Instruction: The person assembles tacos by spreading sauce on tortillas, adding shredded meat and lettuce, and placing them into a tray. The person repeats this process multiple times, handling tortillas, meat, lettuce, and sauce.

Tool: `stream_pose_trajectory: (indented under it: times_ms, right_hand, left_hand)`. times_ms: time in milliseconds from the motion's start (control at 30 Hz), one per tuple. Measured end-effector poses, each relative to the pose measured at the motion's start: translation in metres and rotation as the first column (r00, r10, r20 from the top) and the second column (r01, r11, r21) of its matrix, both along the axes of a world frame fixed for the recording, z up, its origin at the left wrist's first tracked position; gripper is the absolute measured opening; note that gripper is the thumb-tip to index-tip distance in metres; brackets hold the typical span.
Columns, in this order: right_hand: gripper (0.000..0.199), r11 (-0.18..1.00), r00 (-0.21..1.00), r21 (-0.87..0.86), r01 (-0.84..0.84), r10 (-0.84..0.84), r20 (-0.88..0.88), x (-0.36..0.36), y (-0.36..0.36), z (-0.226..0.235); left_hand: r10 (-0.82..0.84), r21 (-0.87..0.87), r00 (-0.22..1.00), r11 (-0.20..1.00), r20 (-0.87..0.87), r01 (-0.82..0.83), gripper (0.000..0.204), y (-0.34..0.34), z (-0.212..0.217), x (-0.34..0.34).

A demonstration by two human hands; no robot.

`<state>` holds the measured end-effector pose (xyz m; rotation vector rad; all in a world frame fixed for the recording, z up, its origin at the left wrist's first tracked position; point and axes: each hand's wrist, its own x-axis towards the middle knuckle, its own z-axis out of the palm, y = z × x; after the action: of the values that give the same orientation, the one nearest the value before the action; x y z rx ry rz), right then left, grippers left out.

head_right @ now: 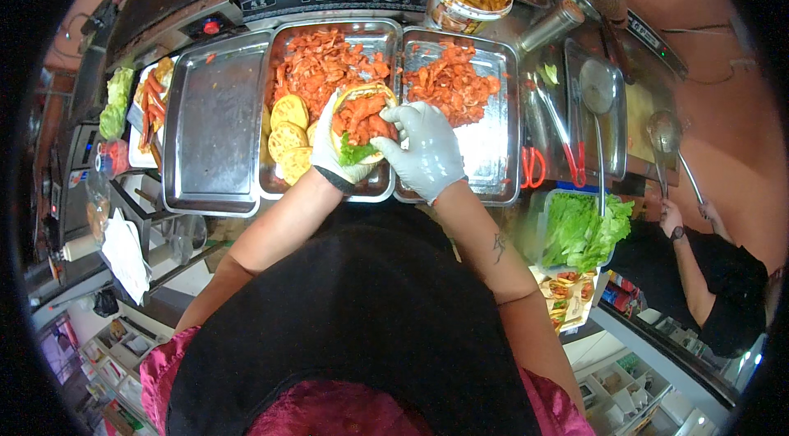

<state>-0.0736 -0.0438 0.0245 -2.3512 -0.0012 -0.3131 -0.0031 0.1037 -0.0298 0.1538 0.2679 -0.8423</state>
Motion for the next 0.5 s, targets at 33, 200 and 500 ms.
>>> stream_pose_trajectory:
  times_ms: [33,200,500]
  right_hand:
    - [0.027,0.996,1.000,0.082,0.020,-0.021,0.014,-0.002,0.003,0.001]
    - [0.010,0.949,0.994,0.298,0.106,-0.101,-0.032,-0.006,0.000,-0.001]
    - [0.022,0.992,0.985,0.083,-0.096,0.083,0.149,-0.004,0.008,-0.004]
  left_hand:
    - [0.016,0.017,1.000,1.000,-0.008,-0.016,0.061,0.000,-0.003,-0.001]
    - [0.035,-0.093,0.999,0.995,-0.018,-0.037,0.063,0.003,-0.006,-0.001]
    - [0.037,-0.088,0.999,0.995,0.009,-0.036,0.049,0.005,-0.003,-0.004]
